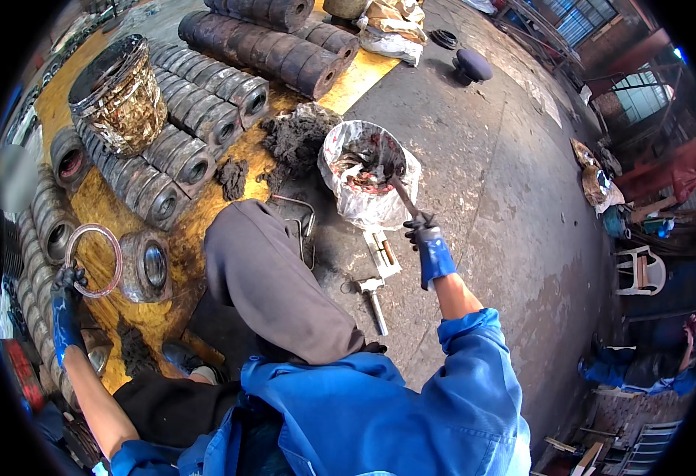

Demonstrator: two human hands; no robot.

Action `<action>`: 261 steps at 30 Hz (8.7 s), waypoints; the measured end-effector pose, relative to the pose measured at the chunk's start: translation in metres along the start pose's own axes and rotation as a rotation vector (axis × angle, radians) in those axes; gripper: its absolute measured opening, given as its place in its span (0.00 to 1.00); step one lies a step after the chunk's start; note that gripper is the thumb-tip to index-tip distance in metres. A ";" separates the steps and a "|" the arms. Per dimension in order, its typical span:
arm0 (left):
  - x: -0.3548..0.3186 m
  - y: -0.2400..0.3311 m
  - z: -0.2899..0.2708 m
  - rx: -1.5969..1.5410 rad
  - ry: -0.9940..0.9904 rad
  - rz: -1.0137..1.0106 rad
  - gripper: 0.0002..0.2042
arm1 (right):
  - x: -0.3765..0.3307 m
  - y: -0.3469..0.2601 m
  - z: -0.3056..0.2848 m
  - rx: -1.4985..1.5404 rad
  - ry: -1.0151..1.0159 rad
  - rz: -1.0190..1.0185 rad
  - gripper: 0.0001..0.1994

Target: The person sits on the floor and uses a metal file to scrape and clean the surface of a cylindrical metal part. They then use a red ring to wipe the part and file the ring itself, placing the cleaned items on a pile of similar parts.

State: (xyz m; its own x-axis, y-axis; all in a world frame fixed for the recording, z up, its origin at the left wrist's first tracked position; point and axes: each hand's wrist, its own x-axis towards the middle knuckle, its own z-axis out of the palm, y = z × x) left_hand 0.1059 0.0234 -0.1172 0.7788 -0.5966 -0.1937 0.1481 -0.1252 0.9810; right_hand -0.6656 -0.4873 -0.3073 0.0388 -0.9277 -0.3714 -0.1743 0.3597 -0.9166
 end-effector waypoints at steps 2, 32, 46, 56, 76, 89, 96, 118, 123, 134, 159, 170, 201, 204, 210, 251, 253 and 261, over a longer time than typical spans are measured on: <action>-0.012 0.005 0.018 0.014 0.034 -0.017 0.12 | 0.001 0.015 0.006 -0.677 -0.134 -0.562 0.19; -0.037 0.068 0.020 -0.944 0.308 0.279 0.14 | -0.306 -0.267 0.517 0.413 -1.320 0.363 0.16; -0.024 0.078 0.065 -1.342 0.271 0.071 0.13 | -0.346 -0.208 0.528 0.589 -1.447 0.491 0.23; -0.031 0.075 0.102 -1.144 0.176 -0.066 0.19 | -0.364 -0.201 0.518 0.609 -1.492 0.574 0.20; -0.027 0.057 0.030 -0.660 0.237 0.132 0.18 | -0.308 -0.251 0.475 0.778 -1.558 0.751 0.24; -0.063 0.074 0.029 0.177 0.041 0.381 0.17 | -0.276 -0.264 0.456 0.148 -1.252 0.451 0.22; -0.063 0.078 0.059 1.091 0.015 0.551 0.10 | -0.272 -0.258 0.451 -0.012 -1.283 0.293 0.24; -0.045 0.058 0.064 0.131 0.063 0.255 0.17 | -0.277 -0.250 0.466 0.148 -1.356 0.103 0.26; -0.043 0.062 0.076 0.357 -0.038 0.152 0.13 | -0.288 -0.253 0.460 0.144 -1.362 -0.105 0.30; -0.039 0.039 0.076 0.352 0.054 0.028 0.11 | -0.260 -0.254 0.453 -0.052 -1.177 -0.978 0.20; -0.048 0.053 0.082 0.370 0.146 0.107 0.12 | -0.272 -0.236 0.456 -0.559 -0.959 -1.253 0.21; -0.042 0.061 0.067 0.132 0.298 0.299 0.10 | -0.273 -0.237 0.470 -0.163 -1.192 -0.148 0.10; -0.017 0.078 0.056 -0.382 0.433 0.656 0.14 | -0.329 -0.229 0.504 0.448 -1.280 1.024 0.15; -0.022 0.080 0.058 -0.386 0.445 0.643 0.13 | -0.332 -0.233 0.507 0.364 -1.223 0.983 0.15; -0.030 0.082 0.067 -0.329 0.389 0.624 0.14 | -0.304 -0.226 0.506 0.458 -1.264 0.848 0.18; -0.040 0.083 0.053 -0.201 0.307 0.504 0.12 | -0.299 -0.206 0.501 0.173 -1.348 0.320 0.18; -0.035 0.082 0.054 -0.289 0.317 0.546 0.12 | -0.304 -0.209 0.500 0.312 -1.352 0.696 0.16; -0.022 0.080 0.062 0.025 0.466 0.662 0.14 | -0.340 -0.197 0.504 0.743 -1.370 1.124 0.15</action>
State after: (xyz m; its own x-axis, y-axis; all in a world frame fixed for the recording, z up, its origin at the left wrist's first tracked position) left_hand 0.0630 -0.0225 -0.0347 0.8750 -0.1619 0.4562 -0.4419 0.1174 0.8893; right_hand -0.1481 -0.1919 -0.0746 0.9209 0.2946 -0.2553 -0.2890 0.9554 0.0599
